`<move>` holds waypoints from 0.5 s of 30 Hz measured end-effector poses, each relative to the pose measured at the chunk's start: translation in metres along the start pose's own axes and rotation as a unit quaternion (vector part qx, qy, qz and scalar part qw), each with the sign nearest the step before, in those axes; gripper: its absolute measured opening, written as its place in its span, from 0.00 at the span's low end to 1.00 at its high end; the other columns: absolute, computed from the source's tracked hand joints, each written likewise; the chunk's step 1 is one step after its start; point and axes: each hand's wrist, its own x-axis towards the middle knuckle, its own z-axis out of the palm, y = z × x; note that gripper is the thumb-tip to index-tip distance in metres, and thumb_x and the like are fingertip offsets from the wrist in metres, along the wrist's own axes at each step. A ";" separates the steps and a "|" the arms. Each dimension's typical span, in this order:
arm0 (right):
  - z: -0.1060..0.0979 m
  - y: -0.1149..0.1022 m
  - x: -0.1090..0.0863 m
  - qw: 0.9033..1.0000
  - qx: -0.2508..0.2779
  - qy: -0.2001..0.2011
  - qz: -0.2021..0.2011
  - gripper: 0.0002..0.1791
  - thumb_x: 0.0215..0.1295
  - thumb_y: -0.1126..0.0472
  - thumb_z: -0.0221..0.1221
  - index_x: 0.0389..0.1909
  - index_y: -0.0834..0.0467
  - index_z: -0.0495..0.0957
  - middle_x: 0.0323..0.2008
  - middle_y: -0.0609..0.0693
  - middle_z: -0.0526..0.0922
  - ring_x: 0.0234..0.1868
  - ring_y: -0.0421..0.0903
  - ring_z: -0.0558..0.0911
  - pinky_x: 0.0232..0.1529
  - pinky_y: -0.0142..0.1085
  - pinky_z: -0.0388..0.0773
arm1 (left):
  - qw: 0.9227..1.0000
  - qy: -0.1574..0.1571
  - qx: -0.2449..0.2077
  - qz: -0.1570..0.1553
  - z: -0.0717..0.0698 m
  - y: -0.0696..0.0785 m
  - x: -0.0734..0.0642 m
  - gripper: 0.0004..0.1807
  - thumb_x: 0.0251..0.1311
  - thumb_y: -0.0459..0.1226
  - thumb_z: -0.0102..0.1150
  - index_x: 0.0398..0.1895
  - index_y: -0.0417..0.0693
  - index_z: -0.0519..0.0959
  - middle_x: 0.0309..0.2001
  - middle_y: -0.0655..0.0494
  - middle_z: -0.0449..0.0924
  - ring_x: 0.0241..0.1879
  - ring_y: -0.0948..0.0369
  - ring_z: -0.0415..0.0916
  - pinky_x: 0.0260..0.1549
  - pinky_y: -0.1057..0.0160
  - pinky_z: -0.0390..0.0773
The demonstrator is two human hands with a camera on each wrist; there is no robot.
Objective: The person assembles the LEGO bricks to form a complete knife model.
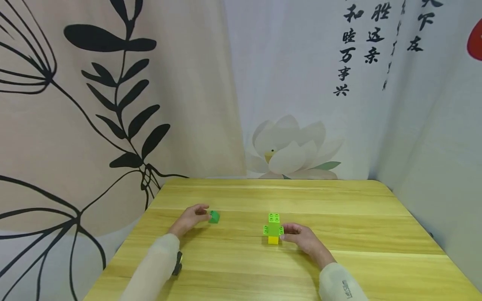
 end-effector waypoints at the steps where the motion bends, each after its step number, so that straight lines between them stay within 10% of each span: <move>1: 0.000 0.000 0.000 1.000 0.000 0.001 0.000 0.24 0.60 0.58 0.70 0.57 0.60 0.79 0.51 0.50 0.81 0.54 0.50 0.77 0.58 0.52 0.71 | 1.000 -0.001 -0.001 0.002 0.001 0.000 0.001 0.31 0.64 0.42 0.66 0.67 0.43 0.71 0.60 0.45 0.73 0.62 0.48 0.68 0.59 0.44 0.69; 15: 0.001 0.000 0.002 1.000 0.000 0.002 -0.003 0.24 0.60 0.59 0.69 0.57 0.61 0.79 0.50 0.50 0.82 0.53 0.49 0.78 0.57 0.51 0.72 | 1.000 -0.001 -0.009 0.004 0.008 -0.001 0.006 0.25 0.62 0.35 0.67 0.62 0.41 0.75 0.55 0.48 0.77 0.57 0.50 0.72 0.55 0.49 0.73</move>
